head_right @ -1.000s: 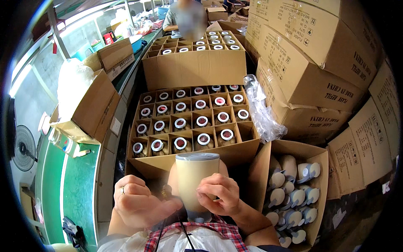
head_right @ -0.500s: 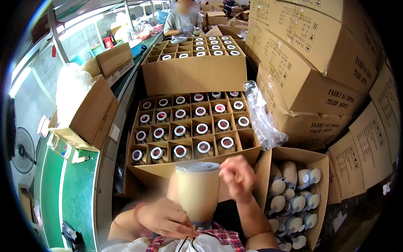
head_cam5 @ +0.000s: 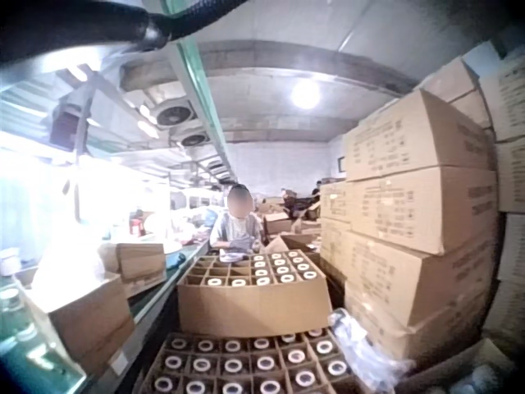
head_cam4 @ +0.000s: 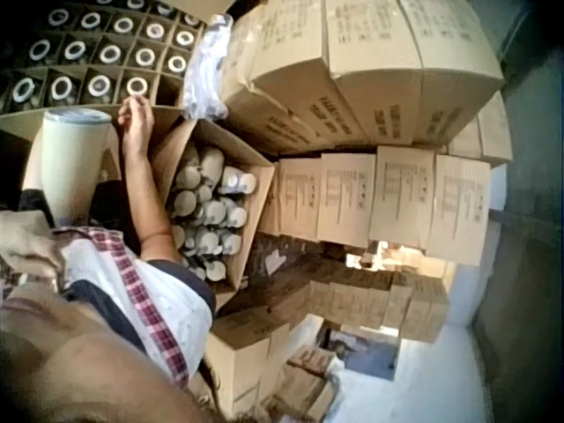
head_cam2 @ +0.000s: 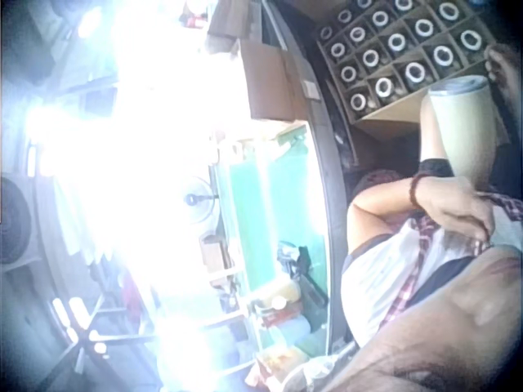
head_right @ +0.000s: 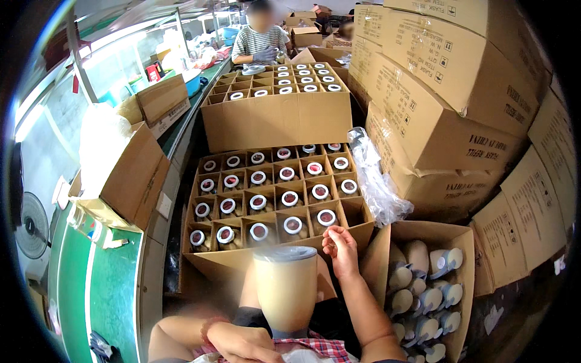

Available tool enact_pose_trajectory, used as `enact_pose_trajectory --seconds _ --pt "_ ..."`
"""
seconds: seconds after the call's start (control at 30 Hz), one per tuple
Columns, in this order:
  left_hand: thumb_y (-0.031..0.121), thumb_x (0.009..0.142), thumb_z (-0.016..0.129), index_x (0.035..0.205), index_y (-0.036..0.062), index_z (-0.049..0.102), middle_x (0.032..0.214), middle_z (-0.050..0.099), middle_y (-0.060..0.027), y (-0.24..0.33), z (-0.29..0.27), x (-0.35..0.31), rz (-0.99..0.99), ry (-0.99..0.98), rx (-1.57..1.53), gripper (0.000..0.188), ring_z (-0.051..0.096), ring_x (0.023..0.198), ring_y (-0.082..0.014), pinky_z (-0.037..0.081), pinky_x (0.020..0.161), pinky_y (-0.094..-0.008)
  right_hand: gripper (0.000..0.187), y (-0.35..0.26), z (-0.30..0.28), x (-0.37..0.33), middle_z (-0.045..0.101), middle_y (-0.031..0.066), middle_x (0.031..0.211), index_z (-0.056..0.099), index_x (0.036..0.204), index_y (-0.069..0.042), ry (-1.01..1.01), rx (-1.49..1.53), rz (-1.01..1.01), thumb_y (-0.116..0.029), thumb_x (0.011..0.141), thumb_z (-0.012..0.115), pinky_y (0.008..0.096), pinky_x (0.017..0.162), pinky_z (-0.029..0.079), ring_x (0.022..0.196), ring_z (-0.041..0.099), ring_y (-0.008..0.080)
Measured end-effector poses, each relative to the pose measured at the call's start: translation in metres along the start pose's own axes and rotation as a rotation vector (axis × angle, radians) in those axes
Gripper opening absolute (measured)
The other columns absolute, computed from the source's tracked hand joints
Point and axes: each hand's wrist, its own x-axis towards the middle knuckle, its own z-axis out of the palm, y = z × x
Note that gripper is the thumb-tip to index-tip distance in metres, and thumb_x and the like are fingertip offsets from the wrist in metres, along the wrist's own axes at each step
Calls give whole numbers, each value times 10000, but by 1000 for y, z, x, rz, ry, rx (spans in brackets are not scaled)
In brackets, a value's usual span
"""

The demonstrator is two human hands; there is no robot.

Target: The person places white plastic rings into compartments of a cardboard box. Then, the person unpacks beige containers from a box, opens them, inserts a metal strainer, and closes them with lids. The person handles the containers one at a time.

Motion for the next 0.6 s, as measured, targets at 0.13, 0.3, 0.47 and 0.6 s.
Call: enact_pose_trajectory --seconds 0.13,0.3,0.47,0.6 --pt "145 967 526 1034 -3 604 851 649 -158 14 -7 1 -36 -44 71 180 638 746 -323 500 646 -375 81 -8 -3 -1 629 39 851 589 982 -56 -33 -51 -18 -108 923 570 204 549 463 678 587 88" --pt "164 983 451 1083 -37 574 819 628 -169 28 7 15 122 -138 58 256 601 689 -347 471 602 -406 80 -11 -11 -8 630 32 849 591 982 -65 -24 -48 -4 -116 923 573 204 560 457 676 588 78" --pt "197 899 547 947 13 588 748 615 -130 25 16 16 213 -260 368 195 578 594 -328 441 503 -398 86 -27 -3 -19 622 30 849 584 988 -62 -84 -100 -38 -113 919 570 204 560 449 681 575 72" --pt "193 844 587 799 37 565 656 546 -67 76 -9 24 213 -281 484 164 551 529 -261 413 462 -366 79 -107 72 -67 589 54 748 573 909 -68 -582 -23 -290 -127 933 527 250 485 394 570 522 123"
